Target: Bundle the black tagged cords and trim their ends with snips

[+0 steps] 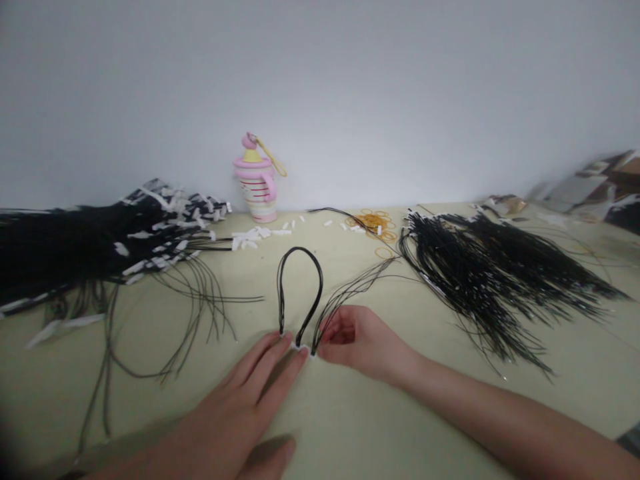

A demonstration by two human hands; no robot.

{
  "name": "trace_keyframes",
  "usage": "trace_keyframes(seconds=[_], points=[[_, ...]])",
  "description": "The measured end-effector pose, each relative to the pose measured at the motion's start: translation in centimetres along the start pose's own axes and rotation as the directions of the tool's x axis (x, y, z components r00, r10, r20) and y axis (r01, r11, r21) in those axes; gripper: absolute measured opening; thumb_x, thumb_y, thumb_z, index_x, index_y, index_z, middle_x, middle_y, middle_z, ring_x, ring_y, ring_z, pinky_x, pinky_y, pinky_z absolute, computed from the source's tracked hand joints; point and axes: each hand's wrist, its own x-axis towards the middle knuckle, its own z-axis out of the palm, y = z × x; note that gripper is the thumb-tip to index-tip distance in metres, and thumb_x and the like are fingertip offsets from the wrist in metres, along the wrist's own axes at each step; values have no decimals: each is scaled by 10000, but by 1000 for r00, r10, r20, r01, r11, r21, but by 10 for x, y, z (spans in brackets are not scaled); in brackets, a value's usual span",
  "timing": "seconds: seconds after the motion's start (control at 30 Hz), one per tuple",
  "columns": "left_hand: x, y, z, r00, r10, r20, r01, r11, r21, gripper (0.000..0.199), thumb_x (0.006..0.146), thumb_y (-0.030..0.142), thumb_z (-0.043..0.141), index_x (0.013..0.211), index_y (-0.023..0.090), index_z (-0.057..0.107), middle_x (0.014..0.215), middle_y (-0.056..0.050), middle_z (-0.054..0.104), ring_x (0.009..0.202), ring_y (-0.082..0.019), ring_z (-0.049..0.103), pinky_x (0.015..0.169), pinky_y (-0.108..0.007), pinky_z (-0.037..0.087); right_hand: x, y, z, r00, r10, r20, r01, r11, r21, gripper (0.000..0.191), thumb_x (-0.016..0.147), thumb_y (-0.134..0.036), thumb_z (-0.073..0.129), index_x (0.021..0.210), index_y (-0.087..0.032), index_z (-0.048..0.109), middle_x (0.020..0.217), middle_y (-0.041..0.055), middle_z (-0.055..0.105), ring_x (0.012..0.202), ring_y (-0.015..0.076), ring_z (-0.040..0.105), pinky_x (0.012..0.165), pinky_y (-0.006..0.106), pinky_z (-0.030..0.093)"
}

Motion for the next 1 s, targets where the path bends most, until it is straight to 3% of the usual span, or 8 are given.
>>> trace_keyframes(seconds=[0.13, 0.23, 0.37, 0.57, 0.77, 1.0], points=[[-1, -15, -17, 992, 128, 23, -128, 991, 35, 717, 826, 395, 524, 1450, 170, 253, 1519, -140, 209, 1398, -302, 131, 1095, -475, 271, 3, -3, -3, 1000, 11, -14, -9, 994, 107, 384, 607, -217, 781, 889, -123, 537, 806, 14, 630, 676, 72, 566, 591, 175, 435], [-2, -27, -24, 981, 194, 30, -195, 980, 49, 717, 832, 413, 528, 1455, 212, 235, 1520, -110, 221, 1404, -251, 134, 1106, -417, 266, 6, -1, -3, 1000, -10, -7, 11, 997, 83, 370, 588, -252, 801, 827, -120, 551, 738, 1, 618, 619, 60, 542, 559, 168, 421], [-2, -32, -24, 979, 205, 9, -205, 977, 54, 712, 828, 409, 542, 1449, 220, 251, 1513, -111, 240, 1403, -254, 143, 1103, -414, 272, 6, 4, -2, 992, -116, 59, 117, 993, -25, 326, 599, -306, 799, 757, -119, 583, 747, 12, 616, 681, 89, 573, 667, 217, 472], [-3, -31, -22, 976, 217, -10, -217, 976, 38, 739, 824, 422, 555, 1456, 220, 232, 1521, -106, 218, 1399, -274, 153, 1105, -435, 267, 4, 4, 0, 962, -242, 127, 250, 967, -56, 256, 711, -331, 711, 809, -116, 613, 854, 59, 643, 736, 106, 603, 684, 219, 486], [-4, -16, -18, 991, 131, 3, -131, 990, 53, 689, 861, 420, 488, 1459, 197, 226, 1528, -106, 193, 1402, -282, 127, 1100, -455, 276, 1, 12, 6, 949, -308, 65, 314, 914, -256, 215, 756, -317, 659, 704, -119, 592, 774, 55, 614, 662, 97, 561, 561, 188, 448], [7, 5, -8, 999, -33, -21, 33, 999, 33, 719, 806, 415, 540, 1432, 147, 310, 1505, -170, 228, 1382, -376, 123, 1085, -541, 250, 3, 12, 6, 966, -253, -48, 211, 885, -415, 197, 768, -313, 651, 762, -121, 611, 659, 19, 594, 562, 77, 508, 505, 177, 404]])
